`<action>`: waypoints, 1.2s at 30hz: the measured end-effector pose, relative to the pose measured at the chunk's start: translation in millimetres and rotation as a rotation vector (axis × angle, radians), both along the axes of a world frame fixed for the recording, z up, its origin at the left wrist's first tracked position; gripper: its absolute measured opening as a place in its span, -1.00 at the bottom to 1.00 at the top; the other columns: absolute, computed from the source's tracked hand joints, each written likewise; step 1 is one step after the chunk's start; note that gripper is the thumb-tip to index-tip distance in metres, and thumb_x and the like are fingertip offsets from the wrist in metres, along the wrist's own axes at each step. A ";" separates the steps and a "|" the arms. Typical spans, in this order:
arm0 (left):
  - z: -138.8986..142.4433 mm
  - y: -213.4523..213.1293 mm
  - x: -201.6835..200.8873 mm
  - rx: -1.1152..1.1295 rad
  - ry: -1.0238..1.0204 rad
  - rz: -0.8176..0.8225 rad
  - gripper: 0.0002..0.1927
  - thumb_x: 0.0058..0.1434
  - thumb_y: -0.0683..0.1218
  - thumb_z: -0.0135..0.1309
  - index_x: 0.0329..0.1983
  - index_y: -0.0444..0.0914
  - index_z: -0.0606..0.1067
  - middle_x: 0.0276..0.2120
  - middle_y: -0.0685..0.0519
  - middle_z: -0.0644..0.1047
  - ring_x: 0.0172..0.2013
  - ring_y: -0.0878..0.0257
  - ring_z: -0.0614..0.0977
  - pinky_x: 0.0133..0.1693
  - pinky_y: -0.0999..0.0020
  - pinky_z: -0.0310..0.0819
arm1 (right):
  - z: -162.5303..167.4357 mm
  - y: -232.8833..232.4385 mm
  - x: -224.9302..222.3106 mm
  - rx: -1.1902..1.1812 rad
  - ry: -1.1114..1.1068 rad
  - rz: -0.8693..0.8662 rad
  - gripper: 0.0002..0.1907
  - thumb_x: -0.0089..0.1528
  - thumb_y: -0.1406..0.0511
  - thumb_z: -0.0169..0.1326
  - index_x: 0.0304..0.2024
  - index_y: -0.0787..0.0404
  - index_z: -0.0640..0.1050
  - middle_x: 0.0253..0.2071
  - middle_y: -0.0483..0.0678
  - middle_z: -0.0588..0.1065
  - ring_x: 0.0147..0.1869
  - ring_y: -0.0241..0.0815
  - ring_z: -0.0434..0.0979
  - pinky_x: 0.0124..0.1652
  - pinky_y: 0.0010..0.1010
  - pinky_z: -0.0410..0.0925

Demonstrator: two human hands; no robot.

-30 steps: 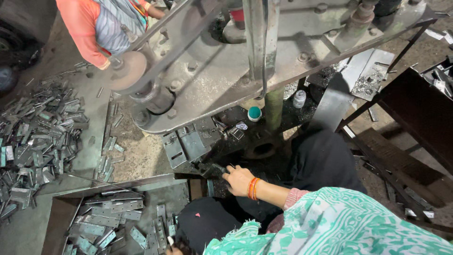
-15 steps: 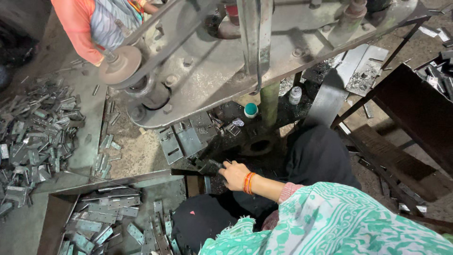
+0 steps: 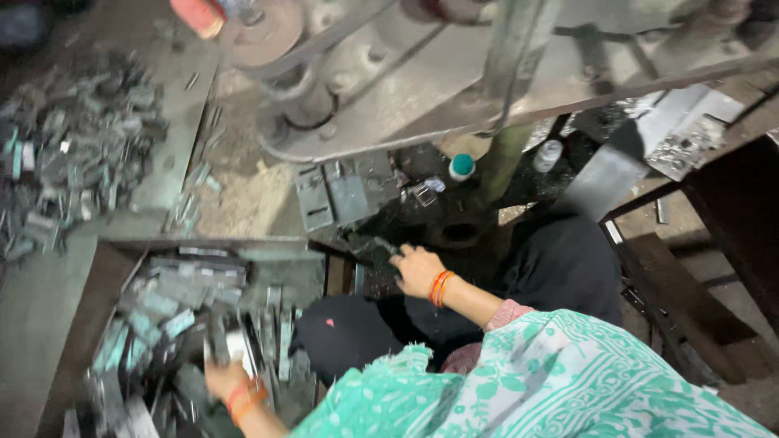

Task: The person operates a manual press machine in a workshop, repeatedly placing small metal pieces into the press, activating the lever, and removing the processed parts. The person handles the metal pieces one at a time and places the finished items into a nearby bin.

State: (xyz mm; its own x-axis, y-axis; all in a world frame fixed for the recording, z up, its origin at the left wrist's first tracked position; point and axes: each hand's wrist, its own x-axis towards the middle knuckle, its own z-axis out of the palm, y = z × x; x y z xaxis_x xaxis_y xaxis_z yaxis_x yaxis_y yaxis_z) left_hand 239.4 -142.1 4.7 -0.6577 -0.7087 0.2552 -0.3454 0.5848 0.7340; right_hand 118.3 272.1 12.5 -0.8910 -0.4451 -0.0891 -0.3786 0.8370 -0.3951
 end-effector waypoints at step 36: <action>-43.5 167.7 -255.8 -0.472 -0.395 -0.839 -0.43 0.16 0.09 0.19 0.26 -0.09 0.50 0.46 0.17 0.26 0.47 -0.11 0.07 0.34 -0.50 -0.23 | -26.3 -14.0 -24.9 0.306 -0.113 0.123 -0.40 0.12 0.00 0.23 0.19 0.00 0.53 0.11 0.25 0.44 0.04 0.22 0.57 -0.01 -0.02 0.47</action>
